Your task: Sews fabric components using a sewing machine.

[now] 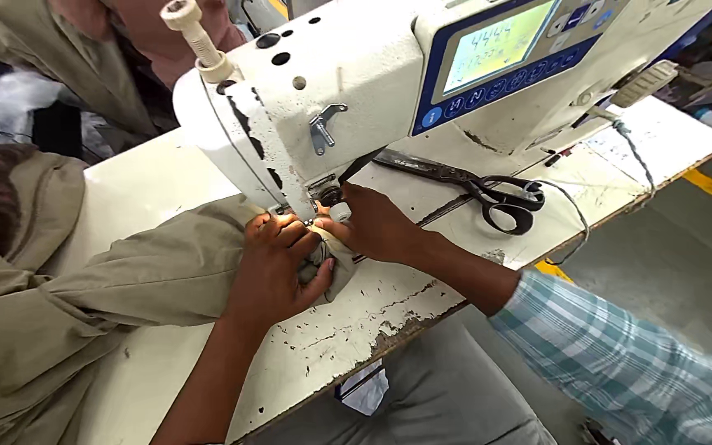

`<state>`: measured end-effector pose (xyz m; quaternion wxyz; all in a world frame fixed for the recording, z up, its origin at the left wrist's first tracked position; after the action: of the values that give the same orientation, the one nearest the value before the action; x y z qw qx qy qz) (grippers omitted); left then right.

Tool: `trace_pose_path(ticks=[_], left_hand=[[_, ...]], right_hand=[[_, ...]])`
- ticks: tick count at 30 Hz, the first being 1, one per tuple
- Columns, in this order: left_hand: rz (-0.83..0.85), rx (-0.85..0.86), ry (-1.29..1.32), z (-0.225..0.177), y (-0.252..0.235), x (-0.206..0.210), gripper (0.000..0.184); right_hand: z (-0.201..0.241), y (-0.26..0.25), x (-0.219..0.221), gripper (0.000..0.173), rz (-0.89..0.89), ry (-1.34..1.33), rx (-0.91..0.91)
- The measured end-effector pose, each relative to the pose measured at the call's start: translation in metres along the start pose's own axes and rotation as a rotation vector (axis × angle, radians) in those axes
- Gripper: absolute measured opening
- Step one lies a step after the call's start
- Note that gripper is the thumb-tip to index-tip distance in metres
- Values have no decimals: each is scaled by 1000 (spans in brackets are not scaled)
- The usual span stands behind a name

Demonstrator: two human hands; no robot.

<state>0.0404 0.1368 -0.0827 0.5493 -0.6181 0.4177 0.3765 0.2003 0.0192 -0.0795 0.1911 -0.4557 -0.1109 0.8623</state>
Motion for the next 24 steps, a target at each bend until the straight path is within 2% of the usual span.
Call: trace_pose_path(ticks=[2,6,8,11,13,16,19,21,24], left_hand=[[-14,-14,6,0,2,0,47],[-71,0,16,-1,8,0,44],[-142,-1,6,-1,10,1,40],[-246,8,-50,-2,14,1,35],[-274,29,-106,-5,16,0,33],[-229,21,-140,-6,16,-7,32],[-91,-40,-99,-9,14,-16,32],[-10,-79,-101,-10,13,-22,32],[-33,-104,-160,-12,10,-35,32]], right_hand=[[0,12,-2,28,-55,-183,-41],[4,31,-1,22,21,-122,-13],[0,33,-5,17,23,-220,-14],[2,34,-10,21,51,-329,40],[4,31,-16,23,102,-240,42],[10,29,-24,23,124,-35,-144],[13,30,-24,24,206,-132,-311],[4,30,-21,26,212,-153,-339],[-10,21,-20,34,178,62,-261]])
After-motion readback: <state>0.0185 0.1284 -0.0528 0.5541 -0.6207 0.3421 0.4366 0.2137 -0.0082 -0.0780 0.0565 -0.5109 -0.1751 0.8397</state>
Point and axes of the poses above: each hand's wrist, its own y-axis away from the middle knuckle, its own x-axis out of the palm, z = x × y, the point moved 2 cm from there along -y, towards the middle knuckle, and after that the axes turned 2 degrees about z, right-handed, at the moved point
